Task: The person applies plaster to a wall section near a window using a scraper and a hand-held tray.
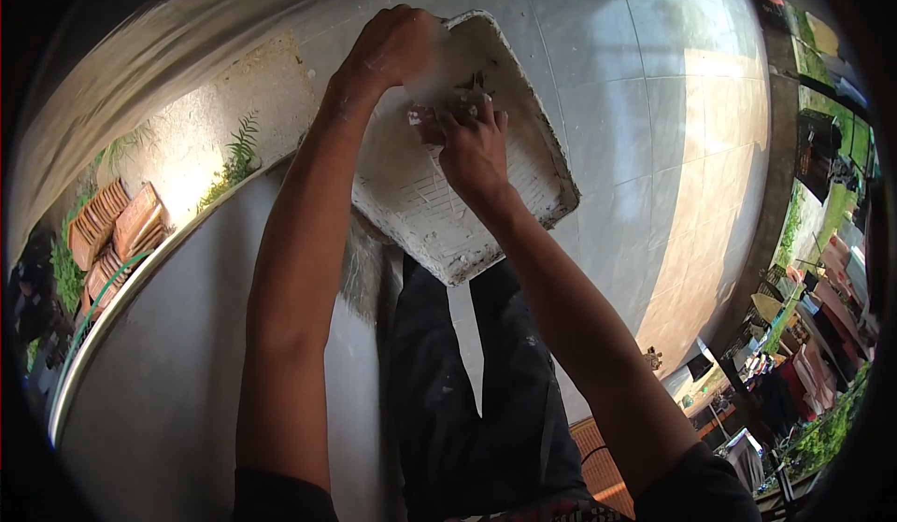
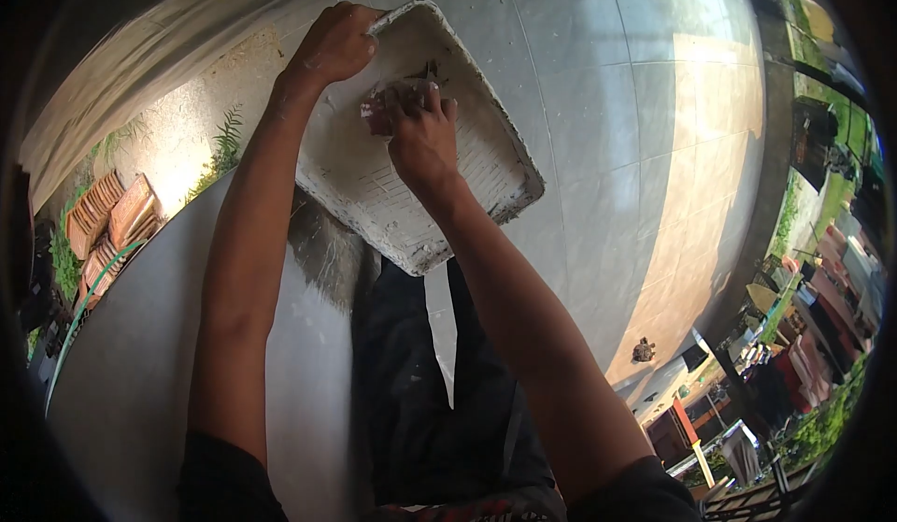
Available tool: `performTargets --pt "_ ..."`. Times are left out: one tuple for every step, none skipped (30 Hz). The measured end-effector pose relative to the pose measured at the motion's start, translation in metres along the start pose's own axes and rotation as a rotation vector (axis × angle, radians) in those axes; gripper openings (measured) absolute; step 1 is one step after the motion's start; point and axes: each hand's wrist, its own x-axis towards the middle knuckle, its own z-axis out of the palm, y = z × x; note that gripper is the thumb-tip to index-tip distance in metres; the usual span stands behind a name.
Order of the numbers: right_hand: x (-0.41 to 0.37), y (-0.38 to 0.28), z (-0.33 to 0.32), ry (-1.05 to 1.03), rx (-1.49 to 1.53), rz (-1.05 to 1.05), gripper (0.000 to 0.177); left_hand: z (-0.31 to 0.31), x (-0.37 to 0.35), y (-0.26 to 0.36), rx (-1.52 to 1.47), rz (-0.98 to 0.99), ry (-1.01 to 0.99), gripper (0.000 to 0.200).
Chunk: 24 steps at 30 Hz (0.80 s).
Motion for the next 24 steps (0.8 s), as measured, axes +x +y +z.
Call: performTargets --pt "-0.01 -0.004 -0.003 0.023 0.047 -0.07 0.047 0.004 0.001 -0.001 -0.001 0.004 0.002 0.023" --pt "-0.013 -0.001 -0.008 0.027 0.043 -0.069 0.047 0.008 0.004 0.0 -0.008 0.0 0.015 0.025" --pt "-0.011 -0.002 -0.018 -0.018 0.099 -0.022 0.048 0.007 0.004 0.002 -0.014 -0.006 0.028 0.026" --pt "-0.007 -0.004 -0.025 -0.061 0.156 0.022 0.05 0.006 0.003 0.004 -0.013 -0.004 0.033 0.026" --pt "0.005 -0.003 -0.027 0.121 0.153 0.006 0.047 0.008 0.001 0.007 0.013 -0.003 0.049 0.028" --pt "0.021 -0.002 -0.028 0.12 0.152 0.008 0.047 0.009 -0.002 0.01 0.038 -0.002 0.059 0.029" --pt "0.037 -0.001 -0.026 0.18 0.103 0.047 0.044 0.012 -0.002 0.009 0.035 -0.001 0.057 0.029" --pt "0.045 -0.003 -0.024 0.239 0.054 0.087 0.041 0.016 -0.003 0.008 0.014 -0.032 0.07 0.029" --pt "0.045 -0.006 -0.015 0.18 -0.049 0.141 0.035 0.018 -0.002 0.007 -0.008 -0.06 0.087 0.029" --pt "0.042 -0.006 -0.007 0.18 -0.051 0.141 0.035 0.017 -0.002 0.009 -0.01 -0.059 0.087 0.029" --pt "0.038 -0.007 0.002 0.235 -0.06 0.187 0.035 0.015 -0.004 0.009 0.004 -0.028 0.102 0.029" --pt "0.035 -0.011 0.005 0.289 -0.067 0.235 0.035 0.013 -0.006 0.009 0.018 0.002 0.115 0.03" --pt "0.027 -0.013 0.006 0.282 -0.065 0.237 0.035 0.011 -0.009 0.009 0.016 -0.003 0.109 0.03" --pt "0.015 -0.013 0.003 0.193 -0.069 0.217 0.036 0.008 -0.01 0.01 0.044 0.018 0.082 0.03" --pt "0.007 -0.012 -0.004 0.112 -0.081 0.193 0.037 0.006 -0.007 0.013 0.067 0.045 0.066 0.03" --pt "0.001 -0.01 -0.007 0.116 -0.095 0.183 0.037 0.007 -0.006 0.014 0.058 0.047 0.081 0.03" --pt "-0.005 -0.009 -0.01 0.079 -0.051 0.144 0.041 0.008 -0.008 0.015 0.037 0.05 0.107 0.029" --pt "-0.005 -0.012 -0.017 0.04 -0.003 0.106 0.046 0.01 -0.01 0.016 0.019 0.053 0.128 0.029" --pt "0.001 -0.01 -0.025 -0.018 0.093 0.138 0.046 0.01 -0.01 0.015 0.018 0.049 0.138 0.029" --pt "0.012 -0.01 -0.027 -0.017 0.092 0.133 0.046 0.013 -0.011 0.015 0.052 0.05 0.167 0.027" --pt "0.024 -0.007 -0.025 0.098 0.067 0.105 0.044 0.014 -0.013 0.016 0.087 0.052 0.188 0.026" --pt "0.036 -0.005 -0.022 0.214 0.043 0.08 0.042 0.012 -0.014 0.019 0.089 0.054 0.184 0.026" --pt "0.042 -0.004 -0.02 0.195 -0.023 0.094 0.041 0.01 -0.016 0.021 0.098 -0.007 0.143 0.035" --pt "0.038 -0.004 -0.014 0.192 -0.021 0.101 0.041 0.011 -0.02 0.023 0.107 -0.07 0.101 0.046"
